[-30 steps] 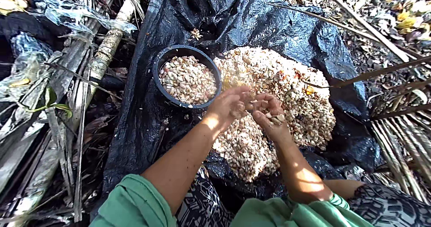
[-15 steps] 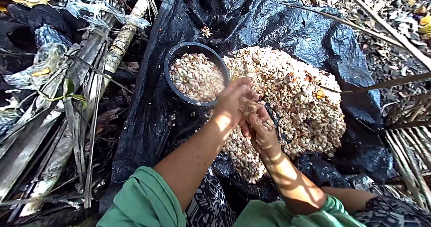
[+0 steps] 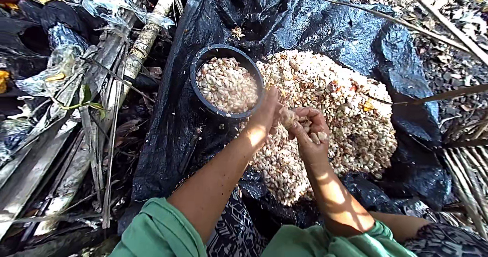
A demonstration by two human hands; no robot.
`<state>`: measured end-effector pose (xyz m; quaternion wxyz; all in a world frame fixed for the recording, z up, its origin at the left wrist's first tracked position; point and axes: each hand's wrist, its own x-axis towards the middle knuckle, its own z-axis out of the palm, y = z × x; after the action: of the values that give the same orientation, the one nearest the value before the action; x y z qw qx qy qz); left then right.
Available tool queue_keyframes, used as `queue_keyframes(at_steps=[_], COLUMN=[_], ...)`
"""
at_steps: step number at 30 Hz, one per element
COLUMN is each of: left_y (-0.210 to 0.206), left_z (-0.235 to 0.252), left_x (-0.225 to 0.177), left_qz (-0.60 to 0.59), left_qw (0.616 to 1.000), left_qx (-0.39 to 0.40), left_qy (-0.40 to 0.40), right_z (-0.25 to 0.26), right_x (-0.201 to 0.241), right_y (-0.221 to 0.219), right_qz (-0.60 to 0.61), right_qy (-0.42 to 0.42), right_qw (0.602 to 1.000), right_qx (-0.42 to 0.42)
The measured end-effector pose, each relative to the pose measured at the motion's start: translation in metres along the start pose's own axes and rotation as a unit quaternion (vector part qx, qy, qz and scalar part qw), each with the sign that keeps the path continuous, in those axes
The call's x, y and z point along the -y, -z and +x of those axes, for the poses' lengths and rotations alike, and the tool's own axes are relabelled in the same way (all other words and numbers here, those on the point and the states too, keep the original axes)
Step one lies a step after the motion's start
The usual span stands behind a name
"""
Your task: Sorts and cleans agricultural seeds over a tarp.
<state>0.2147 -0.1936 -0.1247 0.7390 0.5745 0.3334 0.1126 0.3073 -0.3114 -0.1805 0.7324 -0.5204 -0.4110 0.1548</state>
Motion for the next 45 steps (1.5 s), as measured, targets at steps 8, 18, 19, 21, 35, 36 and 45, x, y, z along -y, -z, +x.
queue_keyframes(at_steps=[8,18,19,21,35,36,45], left_y=[0.008,-0.001,-0.005,-0.008,-0.003,-0.004,-0.011], left_z=[-0.011,-0.005,-0.008,-0.012,-0.027,-0.028,-0.028], left_x=[0.0,0.017,0.019,0.021,0.011,0.01,0.015], left_qz=[-0.054,0.341,0.345,0.332,0.196,0.189,0.142], left_qw=[0.971,0.904,0.9,0.899,0.931,0.936,0.955], left_qx=[0.208,0.026,0.043,0.094,0.163,0.156,0.121], left_qy=[-0.102,-0.257,-0.261,-0.27,-0.263,-0.252,-0.232], right_z=[0.011,0.002,0.006,0.009,0.006,0.004,-0.005], right_x=[0.002,-0.008,-0.009,-0.01,-0.008,-0.008,-0.005], right_y=[0.036,0.024,0.021,0.02,0.029,0.028,0.012], right_qz=[-0.123,-0.144,-0.169,-0.177,-0.127,-0.142,-0.112], right_qy=[0.062,0.108,0.128,0.125,0.169,0.176,0.134], right_qw=[0.99,0.981,0.974,0.974,0.973,0.97,0.984], right_qx=[-0.003,0.073,0.075,0.062,0.091,0.087,0.047])
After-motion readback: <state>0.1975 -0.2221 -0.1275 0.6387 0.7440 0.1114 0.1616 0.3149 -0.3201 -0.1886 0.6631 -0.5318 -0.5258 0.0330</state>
